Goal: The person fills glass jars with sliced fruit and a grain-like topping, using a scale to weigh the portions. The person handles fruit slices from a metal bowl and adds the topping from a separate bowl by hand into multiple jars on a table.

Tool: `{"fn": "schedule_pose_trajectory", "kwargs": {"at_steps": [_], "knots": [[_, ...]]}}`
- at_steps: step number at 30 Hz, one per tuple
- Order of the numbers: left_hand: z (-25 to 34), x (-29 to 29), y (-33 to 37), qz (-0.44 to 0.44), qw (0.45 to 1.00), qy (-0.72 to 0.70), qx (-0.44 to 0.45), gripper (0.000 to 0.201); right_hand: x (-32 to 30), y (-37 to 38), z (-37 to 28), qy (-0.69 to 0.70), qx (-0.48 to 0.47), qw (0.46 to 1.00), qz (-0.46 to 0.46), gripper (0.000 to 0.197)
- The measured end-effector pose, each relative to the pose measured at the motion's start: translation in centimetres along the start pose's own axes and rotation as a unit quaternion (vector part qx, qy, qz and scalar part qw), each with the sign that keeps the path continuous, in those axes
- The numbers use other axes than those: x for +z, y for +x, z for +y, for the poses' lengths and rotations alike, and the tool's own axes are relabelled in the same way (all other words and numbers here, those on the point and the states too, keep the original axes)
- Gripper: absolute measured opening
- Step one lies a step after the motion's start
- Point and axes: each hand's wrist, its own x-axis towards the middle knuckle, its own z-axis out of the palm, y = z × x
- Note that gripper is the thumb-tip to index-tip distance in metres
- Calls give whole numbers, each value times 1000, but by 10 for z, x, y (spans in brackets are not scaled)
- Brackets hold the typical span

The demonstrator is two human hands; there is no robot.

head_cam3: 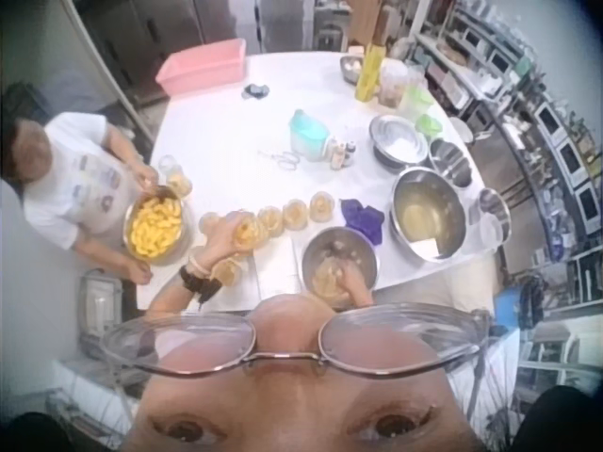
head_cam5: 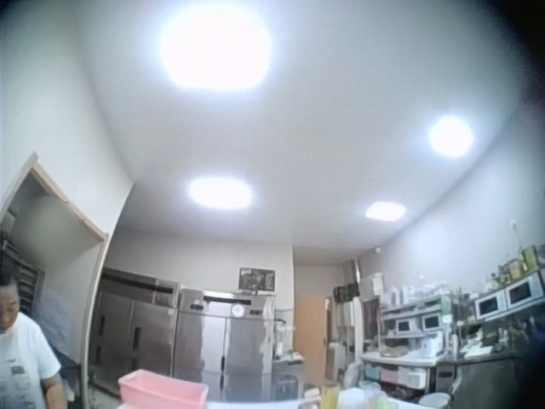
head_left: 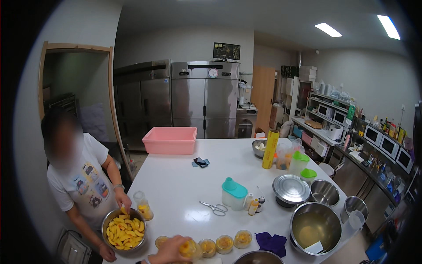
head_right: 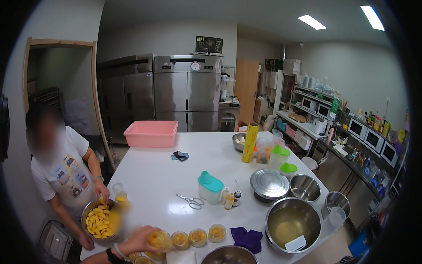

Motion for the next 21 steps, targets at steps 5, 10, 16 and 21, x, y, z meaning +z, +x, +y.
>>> {"fn": "schedule_pose_trajectory", "kwargs": {"at_steps": [5,10,16,21], "knots": [[35,65,-31,-110,994,-11,21,66,-43,33,-47,13,109,992,-66,41],[15,129,-48,-138,990,-15,-31,66,-35,9,-35,-6,35,998,-44,41],[7,133,-34,-51,995,-37,-74,68,-60,17,-50,-3,-2,999,-45,58],[12,121,-41,5,996,-11,-91,67,-62,21,-49,65,204,962,-169,56]]}}
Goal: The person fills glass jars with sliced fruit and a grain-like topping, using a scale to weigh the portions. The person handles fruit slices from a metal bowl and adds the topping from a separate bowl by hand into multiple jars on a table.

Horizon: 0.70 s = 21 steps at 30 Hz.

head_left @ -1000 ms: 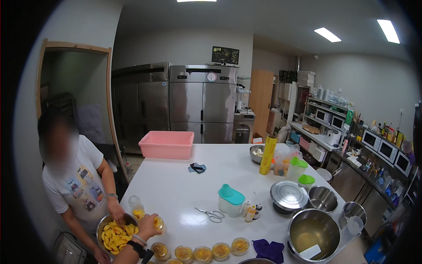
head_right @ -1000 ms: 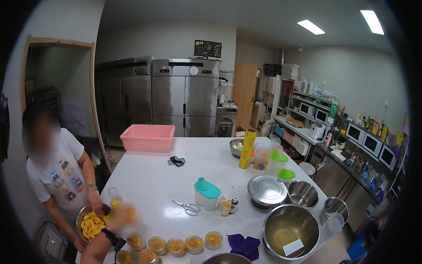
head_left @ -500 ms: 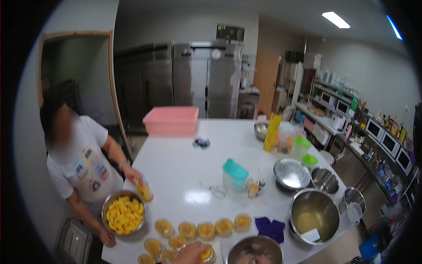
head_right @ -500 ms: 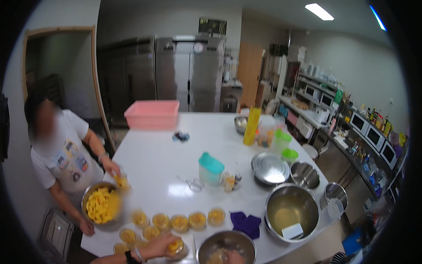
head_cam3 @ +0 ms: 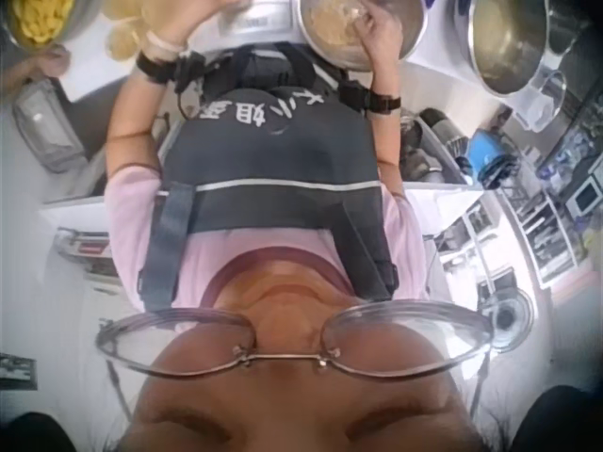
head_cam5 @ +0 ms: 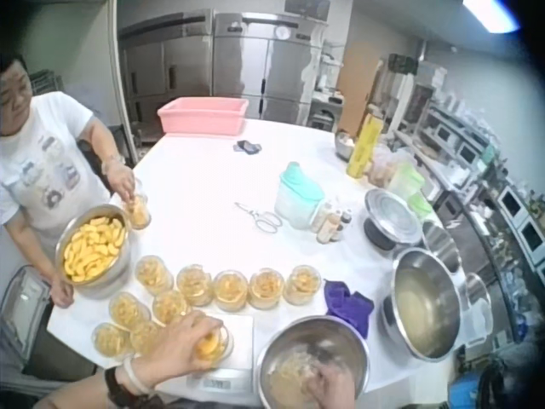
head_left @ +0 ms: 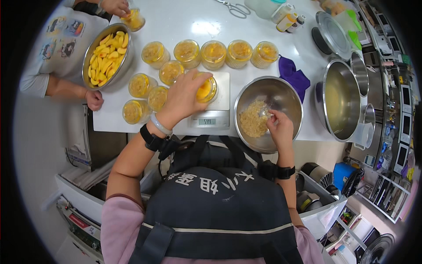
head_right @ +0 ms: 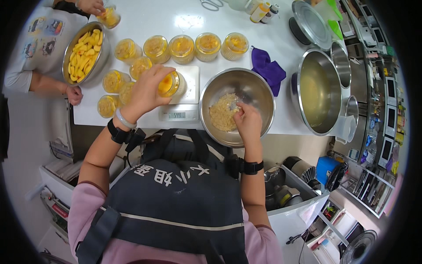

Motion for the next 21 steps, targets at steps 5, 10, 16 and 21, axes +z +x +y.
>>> {"fn": "schedule_pose_trajectory", "kwargs": {"at_steps": [5,10,16,21], "knots": [[7,-5,-14,-19,999,-3,-29,69,22,-17,-23,-137,-198,967,83,62],[6,-2,-11,-54,997,-7,-55,69,40,-21,-64,-107,-238,965,31,81],[0,3,-14,-29,998,1,-51,70,35,-11,-61,-157,-226,961,28,80],[3,3,-17,-49,997,-11,-66,72,28,-14,-53,-153,-231,957,86,70]]}}
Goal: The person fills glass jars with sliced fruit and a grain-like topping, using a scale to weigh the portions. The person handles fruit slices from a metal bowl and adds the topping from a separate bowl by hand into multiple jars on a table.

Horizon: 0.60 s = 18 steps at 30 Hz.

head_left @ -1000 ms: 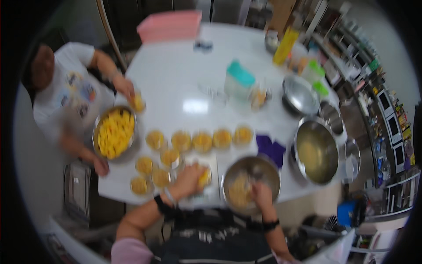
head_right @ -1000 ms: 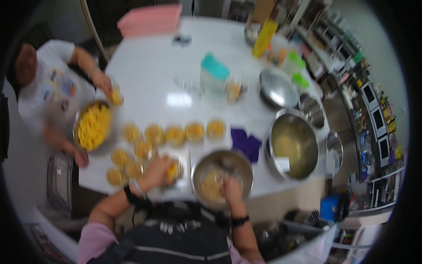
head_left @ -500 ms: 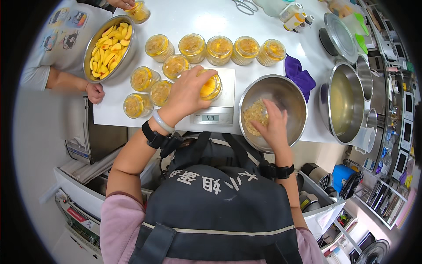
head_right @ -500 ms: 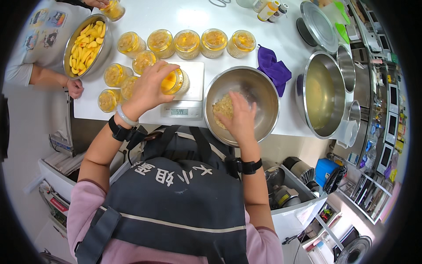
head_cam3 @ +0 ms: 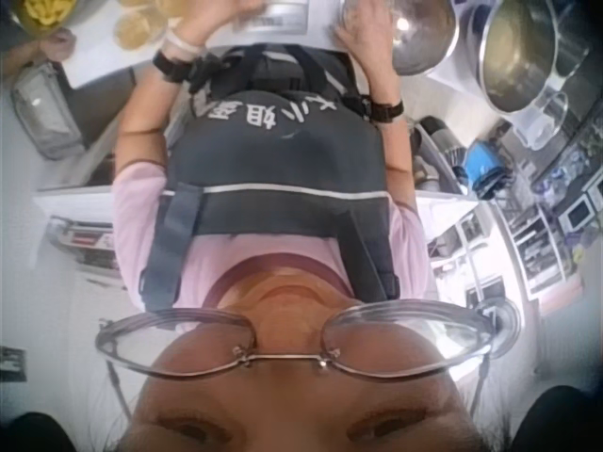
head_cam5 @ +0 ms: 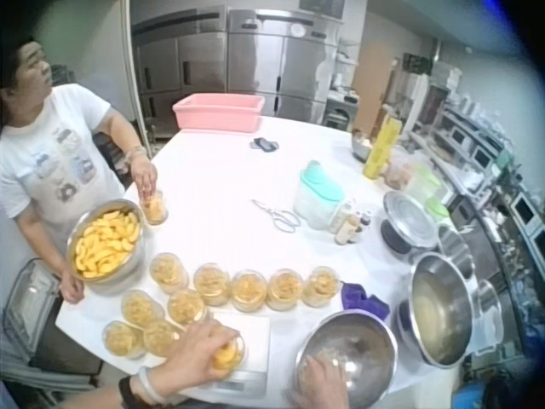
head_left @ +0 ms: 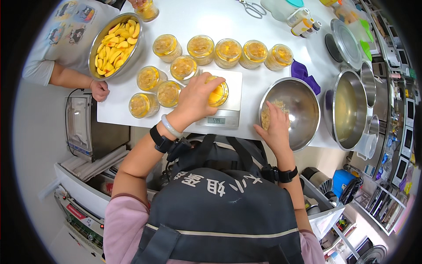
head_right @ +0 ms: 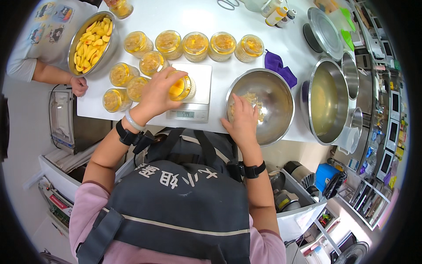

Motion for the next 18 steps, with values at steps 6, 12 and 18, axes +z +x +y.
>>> {"fn": "schedule_pose_trajectory", "kwargs": {"at_steps": [6,12,18], "knots": [[-5,-3,-9,24,1000,18,8,71,-4,1,9,81,-22,988,131,33],[-6,3,-4,-1,1000,5,21,68,-12,7,16,-38,20,984,172,35],[-5,19,6,-35,999,20,32,68,-16,-7,22,57,148,981,109,50]]}}
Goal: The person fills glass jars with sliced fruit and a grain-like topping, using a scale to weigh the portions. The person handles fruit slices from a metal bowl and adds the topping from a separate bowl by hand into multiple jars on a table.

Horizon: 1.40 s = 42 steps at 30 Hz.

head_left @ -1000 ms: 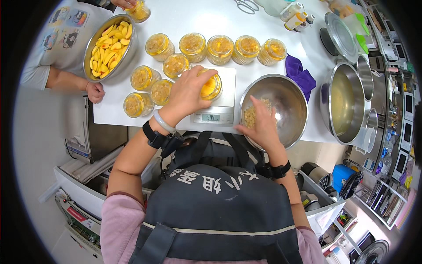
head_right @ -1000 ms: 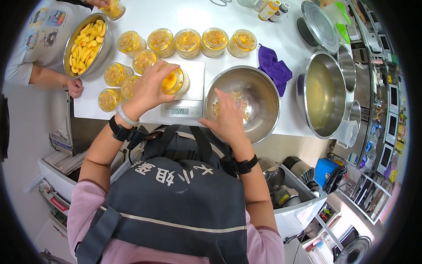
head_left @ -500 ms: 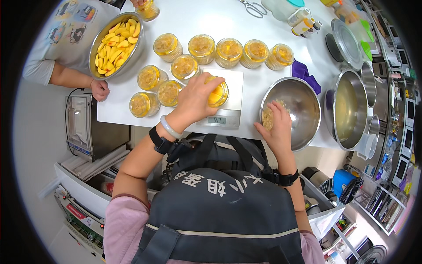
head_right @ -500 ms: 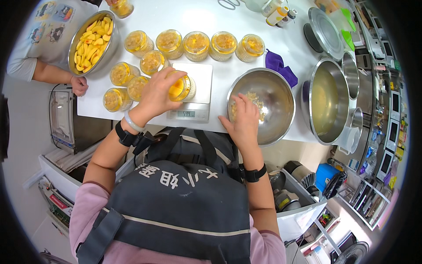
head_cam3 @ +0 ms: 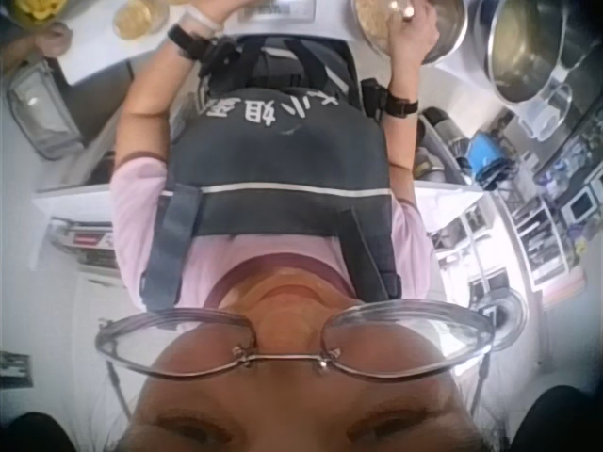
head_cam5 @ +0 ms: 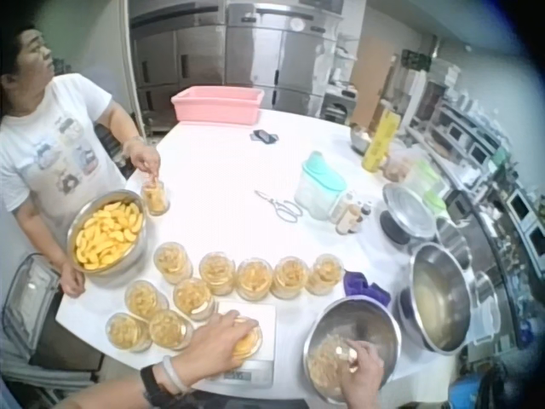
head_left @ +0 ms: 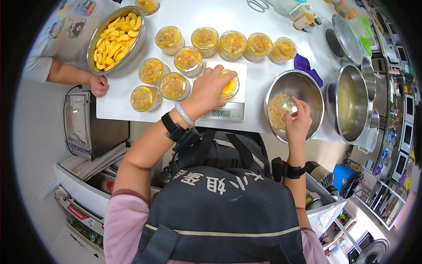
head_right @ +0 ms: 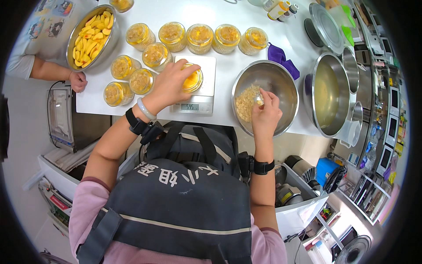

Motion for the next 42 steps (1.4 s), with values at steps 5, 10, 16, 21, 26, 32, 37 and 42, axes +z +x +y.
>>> {"fn": "schedule_pose_trajectory", "kwargs": {"at_steps": [5,10,16,21,26,32,37,42], "knots": [[2,0,5,-13,1000,-6,2,78,-20,-1,4,-9,-43,998,37,54],[-9,-24,-10,83,996,-21,36,85,-91,5,-19,244,-43,963,-108,53],[-30,-50,-42,173,978,-116,-19,69,-42,22,55,412,92,891,-166,40],[-59,-56,-76,233,955,-141,-120,62,-13,12,43,142,81,979,-123,40],[-86,-64,-100,276,937,-133,-167,58,-14,22,46,273,82,947,-150,43],[-125,-81,-110,311,931,-103,-163,56,-6,19,43,118,56,979,-159,43],[-207,-111,-127,318,928,-47,-187,52,-4,14,53,73,12,986,-148,40],[-253,-167,-110,212,946,30,-244,39,-4,10,46,81,50,985,-145,38]]}}
